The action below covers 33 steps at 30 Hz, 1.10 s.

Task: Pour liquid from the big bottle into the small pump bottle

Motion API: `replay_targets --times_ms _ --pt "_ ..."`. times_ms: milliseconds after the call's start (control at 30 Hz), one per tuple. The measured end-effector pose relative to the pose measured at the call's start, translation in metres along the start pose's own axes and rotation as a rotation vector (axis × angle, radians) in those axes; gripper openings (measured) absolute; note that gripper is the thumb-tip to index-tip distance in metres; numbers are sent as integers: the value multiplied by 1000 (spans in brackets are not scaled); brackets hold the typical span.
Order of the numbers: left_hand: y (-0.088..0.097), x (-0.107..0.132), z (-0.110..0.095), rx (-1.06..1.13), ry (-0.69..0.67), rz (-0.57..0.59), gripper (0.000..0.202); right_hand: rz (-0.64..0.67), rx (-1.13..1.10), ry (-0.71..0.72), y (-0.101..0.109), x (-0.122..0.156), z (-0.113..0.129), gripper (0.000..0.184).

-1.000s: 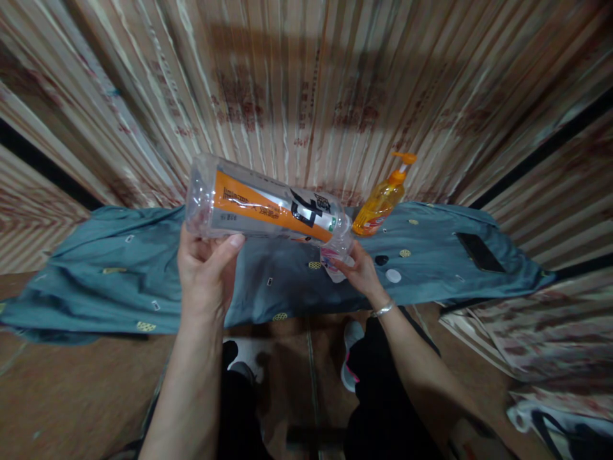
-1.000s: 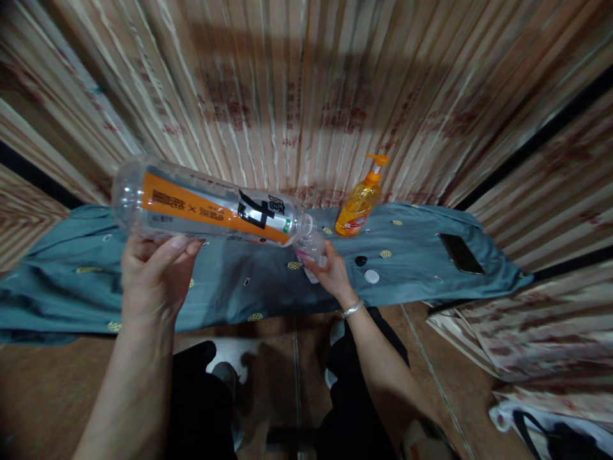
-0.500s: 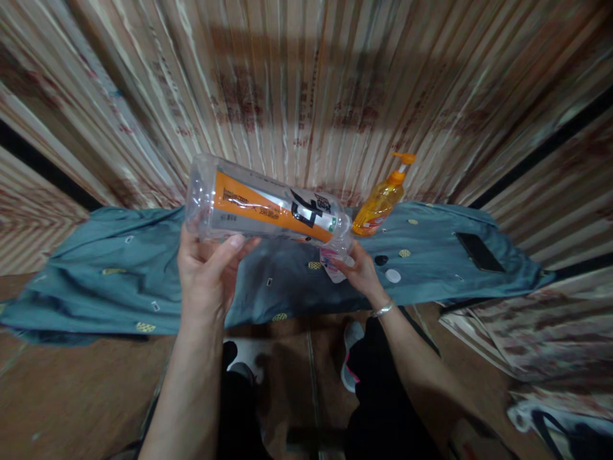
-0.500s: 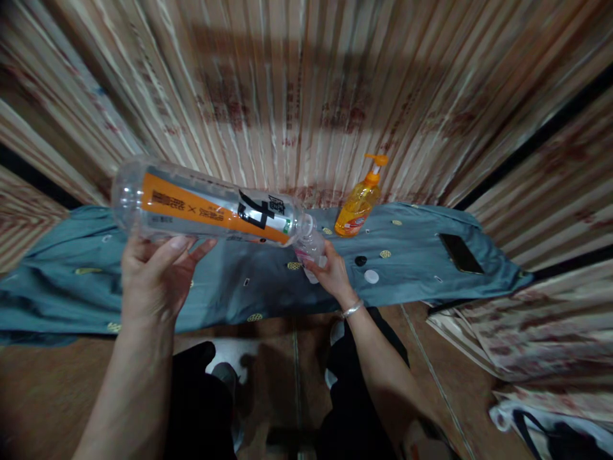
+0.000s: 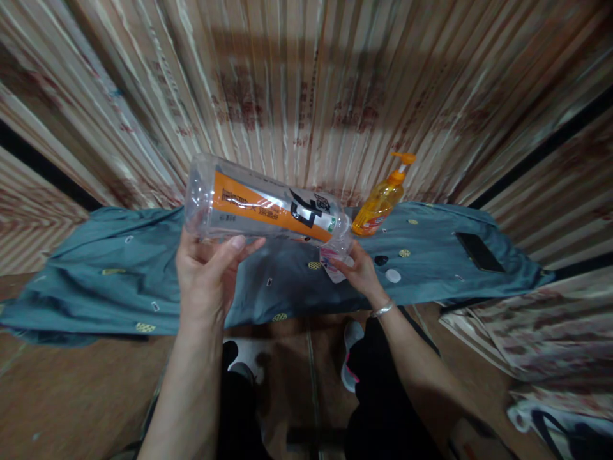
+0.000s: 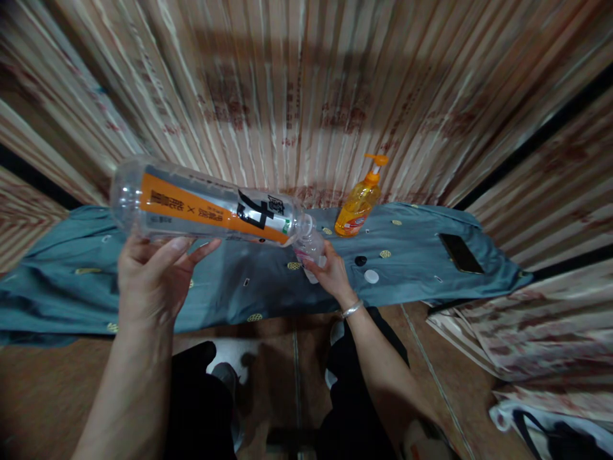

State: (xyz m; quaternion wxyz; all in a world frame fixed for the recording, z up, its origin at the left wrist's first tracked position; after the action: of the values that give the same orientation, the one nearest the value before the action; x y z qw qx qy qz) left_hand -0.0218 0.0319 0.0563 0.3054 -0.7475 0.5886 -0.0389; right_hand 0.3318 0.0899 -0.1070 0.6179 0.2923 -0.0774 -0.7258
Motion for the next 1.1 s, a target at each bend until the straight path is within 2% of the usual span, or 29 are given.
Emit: replay_targets --times_ms 533,800,1100 --pt "-6 1 4 0 -44 -16 68 -2 -54 -17 -1 0 2 64" --pt "-4 0 1 -78 -28 25 69 -7 -16 -28 1 0 6 63" --pt "-5 3 2 -60 -19 -2 69 -11 -40 -53 2 0 6 66"
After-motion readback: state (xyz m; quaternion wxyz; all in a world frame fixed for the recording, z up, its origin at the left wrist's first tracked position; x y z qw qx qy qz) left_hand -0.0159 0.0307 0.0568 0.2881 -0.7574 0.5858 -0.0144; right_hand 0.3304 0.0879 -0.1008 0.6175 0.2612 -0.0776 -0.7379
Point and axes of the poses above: each hand's wrist, its own x-axis away from the middle knuckle, its own y-axis out of the back of the hand, z = x × y, the point moved 7 cm from there along -x, towards the middle knuckle, and after that the axes turned 3 degrees about x, right-handed, at the moved point
